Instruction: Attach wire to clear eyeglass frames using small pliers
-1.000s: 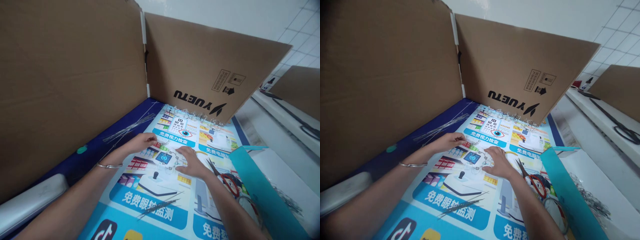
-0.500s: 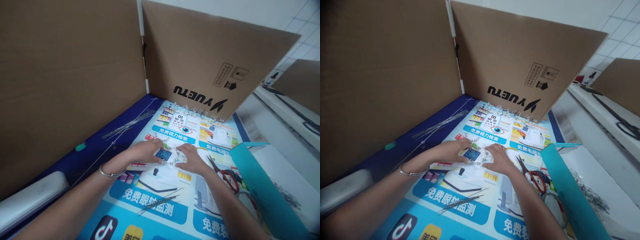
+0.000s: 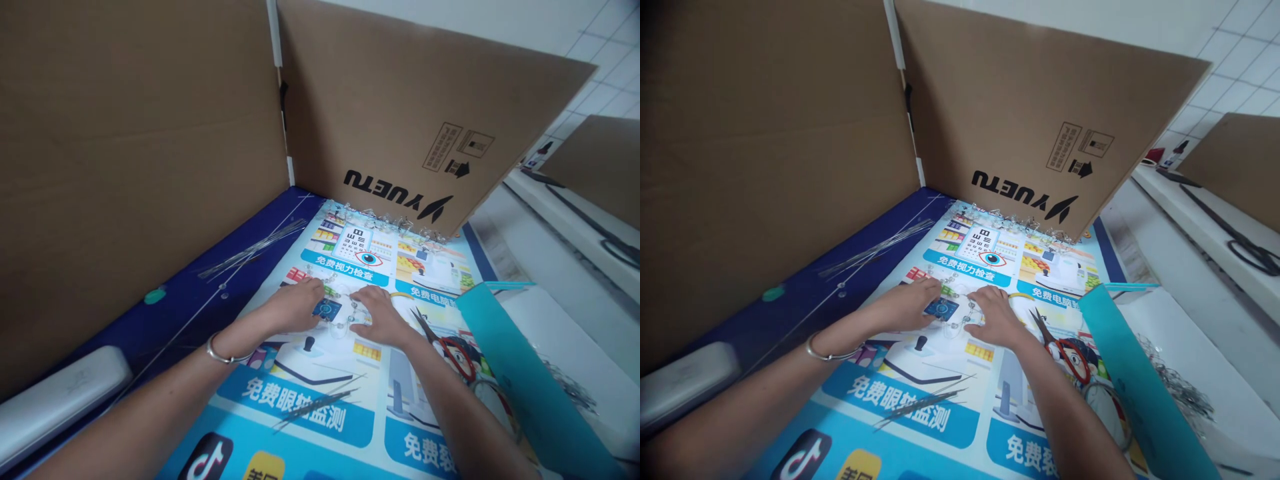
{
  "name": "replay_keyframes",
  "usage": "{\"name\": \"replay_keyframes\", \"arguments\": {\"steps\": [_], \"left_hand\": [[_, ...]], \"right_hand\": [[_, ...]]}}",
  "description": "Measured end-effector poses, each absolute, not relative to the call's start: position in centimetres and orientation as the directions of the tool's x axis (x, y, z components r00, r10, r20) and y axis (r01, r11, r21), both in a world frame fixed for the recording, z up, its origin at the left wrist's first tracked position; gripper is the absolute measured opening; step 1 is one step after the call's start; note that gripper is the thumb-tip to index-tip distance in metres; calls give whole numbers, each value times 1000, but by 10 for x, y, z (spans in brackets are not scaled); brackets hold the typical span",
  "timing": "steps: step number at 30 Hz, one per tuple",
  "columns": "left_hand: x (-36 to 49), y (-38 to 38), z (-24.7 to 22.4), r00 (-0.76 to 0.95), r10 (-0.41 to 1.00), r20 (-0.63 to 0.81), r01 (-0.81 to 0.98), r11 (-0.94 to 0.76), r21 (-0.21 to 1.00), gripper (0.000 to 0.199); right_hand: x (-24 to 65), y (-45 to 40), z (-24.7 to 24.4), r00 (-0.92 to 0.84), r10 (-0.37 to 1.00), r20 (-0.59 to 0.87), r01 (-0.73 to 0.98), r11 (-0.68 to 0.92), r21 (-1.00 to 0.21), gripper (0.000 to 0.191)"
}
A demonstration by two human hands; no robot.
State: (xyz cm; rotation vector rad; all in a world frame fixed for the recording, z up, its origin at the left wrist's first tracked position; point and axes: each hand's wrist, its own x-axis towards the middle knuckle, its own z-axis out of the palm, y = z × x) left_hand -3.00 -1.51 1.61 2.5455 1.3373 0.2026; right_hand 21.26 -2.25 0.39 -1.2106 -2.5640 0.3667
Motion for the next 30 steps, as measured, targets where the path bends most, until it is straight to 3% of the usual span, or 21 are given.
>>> {"name": "replay_keyframes", "arguments": {"steps": [8, 13, 30], "left_hand": [[-38, -8, 20, 623, 782, 27, 712, -581, 394, 25], [-37, -5, 24, 660, 729, 182, 609, -661, 437, 22], [-36, 1, 6, 634, 751, 183, 677, -654, 338, 19]], "right_hand": [[212, -24, 7, -607, 777, 166, 699, 621, -355, 57], [212, -25, 9, -640, 738, 216, 666, 672, -323, 44], [204, -29, 12, -692, 701, 172, 629, 702, -333, 27]]}}
